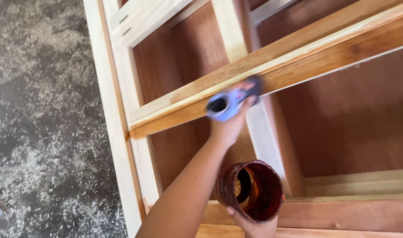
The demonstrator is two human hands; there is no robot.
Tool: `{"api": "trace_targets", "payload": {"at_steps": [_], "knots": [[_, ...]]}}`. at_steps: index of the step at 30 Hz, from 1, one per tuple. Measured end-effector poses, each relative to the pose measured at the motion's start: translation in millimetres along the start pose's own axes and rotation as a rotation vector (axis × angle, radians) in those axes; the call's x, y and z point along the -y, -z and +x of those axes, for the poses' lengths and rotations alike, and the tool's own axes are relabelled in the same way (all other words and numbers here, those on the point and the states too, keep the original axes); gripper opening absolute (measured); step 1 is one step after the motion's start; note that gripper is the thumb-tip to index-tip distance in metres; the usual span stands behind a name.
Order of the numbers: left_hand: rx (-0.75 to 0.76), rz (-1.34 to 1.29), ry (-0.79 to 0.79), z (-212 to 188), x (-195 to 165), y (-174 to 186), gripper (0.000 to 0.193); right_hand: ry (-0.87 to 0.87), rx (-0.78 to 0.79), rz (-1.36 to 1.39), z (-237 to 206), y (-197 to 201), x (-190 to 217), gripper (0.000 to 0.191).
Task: The person holds a cup of dark wood stain and a wide brush, brushing stain onto the raw, unstained rails and frame of a wooden cabinet, working across different panels and edges. They briefly work the cabinet's lock and key, then open a cabinet door at the end.
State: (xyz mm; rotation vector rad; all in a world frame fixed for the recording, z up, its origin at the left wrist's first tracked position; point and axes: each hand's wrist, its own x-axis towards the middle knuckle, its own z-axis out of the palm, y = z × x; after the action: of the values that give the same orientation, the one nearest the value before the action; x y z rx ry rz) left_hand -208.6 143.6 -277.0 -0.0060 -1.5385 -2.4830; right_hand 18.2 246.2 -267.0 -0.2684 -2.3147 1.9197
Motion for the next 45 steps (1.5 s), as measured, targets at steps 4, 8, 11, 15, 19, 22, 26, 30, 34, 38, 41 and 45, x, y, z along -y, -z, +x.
{"api": "trace_targets", "payload": {"at_steps": [4,8,11,15,19,22,26,30,34,38,41,45], "knots": [[0.114,-0.235,-0.064,36,-16,-75,0.027,0.106,0.037,0.058,4,17,5,0.107],[0.075,-0.154,-0.01,32,-1,-39,0.031,0.096,-0.004,0.046,8,21,5,0.106],[-0.075,0.015,0.07,6,30,44,0.031,0.005,-0.039,-0.05,10,17,4,0.103],[-0.284,0.219,0.016,-45,60,173,0.029,-0.059,-0.054,-0.09,13,3,2,0.099],[-0.484,0.425,0.055,-74,75,295,0.031,-0.115,-0.049,-0.082,14,-9,1,0.099],[-0.599,0.433,0.201,-103,69,350,0.029,-0.176,-0.026,-0.071,13,-16,1,0.098],[-0.4,0.759,0.161,-128,43,360,0.031,-0.215,-0.003,-0.038,13,-27,-1,0.097],[-0.058,1.186,0.004,-122,29,344,0.051,-0.212,0.01,-0.106,16,-38,-11,0.099],[0.094,1.179,-0.124,-104,43,347,0.054,-0.178,0.055,-0.124,13,-52,-29,0.097],[-0.013,1.088,0.044,-97,55,363,0.042,-0.262,0.077,-0.132,7,-67,-43,0.095],[-0.108,0.927,0.221,-89,57,368,0.039,-0.275,0.094,-0.167,6,-75,-44,0.095],[0.035,0.787,0.227,-67,50,376,0.034,-0.22,0.122,-0.178,6,-82,-41,0.097]]}}
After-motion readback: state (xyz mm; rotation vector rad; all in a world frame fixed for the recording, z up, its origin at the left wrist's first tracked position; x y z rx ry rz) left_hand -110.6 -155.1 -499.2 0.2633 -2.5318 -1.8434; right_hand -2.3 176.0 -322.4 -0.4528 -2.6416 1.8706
